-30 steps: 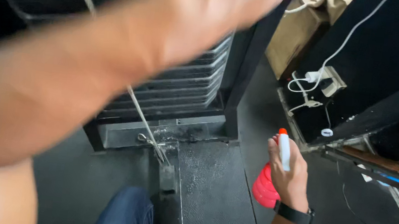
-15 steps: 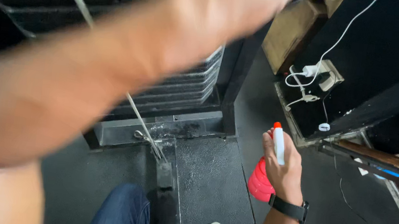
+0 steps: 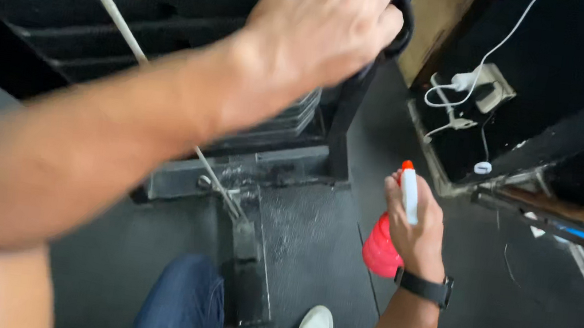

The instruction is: The person cleans a metal cable pulley system and a stack of black foam pads using a black cloth and a red spray bottle. They wipe the metal components and then kneel to clean the foam pads.

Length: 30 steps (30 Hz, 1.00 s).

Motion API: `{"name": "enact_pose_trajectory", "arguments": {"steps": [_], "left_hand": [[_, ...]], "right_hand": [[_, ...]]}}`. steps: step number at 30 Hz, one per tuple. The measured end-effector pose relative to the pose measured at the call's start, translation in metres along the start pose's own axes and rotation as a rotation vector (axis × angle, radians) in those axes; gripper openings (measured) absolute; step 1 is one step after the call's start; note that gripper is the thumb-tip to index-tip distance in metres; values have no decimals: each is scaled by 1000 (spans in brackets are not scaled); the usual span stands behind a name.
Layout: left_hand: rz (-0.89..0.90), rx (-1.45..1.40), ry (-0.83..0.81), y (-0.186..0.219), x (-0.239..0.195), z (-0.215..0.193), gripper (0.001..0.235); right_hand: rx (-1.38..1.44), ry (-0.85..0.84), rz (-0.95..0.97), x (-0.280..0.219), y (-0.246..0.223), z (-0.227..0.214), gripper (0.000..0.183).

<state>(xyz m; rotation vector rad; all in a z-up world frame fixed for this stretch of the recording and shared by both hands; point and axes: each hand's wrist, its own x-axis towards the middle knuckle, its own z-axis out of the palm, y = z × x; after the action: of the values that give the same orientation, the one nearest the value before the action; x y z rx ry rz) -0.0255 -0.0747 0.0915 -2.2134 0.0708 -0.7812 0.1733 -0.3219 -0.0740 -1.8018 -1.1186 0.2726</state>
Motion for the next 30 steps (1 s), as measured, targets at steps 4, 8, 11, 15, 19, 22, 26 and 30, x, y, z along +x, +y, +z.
{"name": "enact_pose_trajectory", "arguments": {"steps": [4,8,11,15,19,22,26,30], "left_hand": [[-173,86,-34,60,-60,80,26],[-35,-253,-629,181,-137,138,38],[3,-172,-637,156,-116,93,33],[-168,-96,-216,61,-34,19,24],[-136,108,-209,69,-44,35,27],[-243,-66,-261,162,-133,145,30],[-572,-736,-865,263,-176,144,29],[-1118,-1112,-1054,258,-177,74,34]], "right_hand": [[1,-22,77,-3,-14,-6,41],[85,-21,127,-3,-28,-11,43],[101,-3,81,-8,-20,-15,42],[13,-3,38,-2,-11,-13,34],[-26,-83,188,-4,-22,-13,39],[29,-28,125,-13,-13,-12,41],[74,21,116,-19,-24,-27,38],[57,7,200,-12,-3,-35,41]]}}
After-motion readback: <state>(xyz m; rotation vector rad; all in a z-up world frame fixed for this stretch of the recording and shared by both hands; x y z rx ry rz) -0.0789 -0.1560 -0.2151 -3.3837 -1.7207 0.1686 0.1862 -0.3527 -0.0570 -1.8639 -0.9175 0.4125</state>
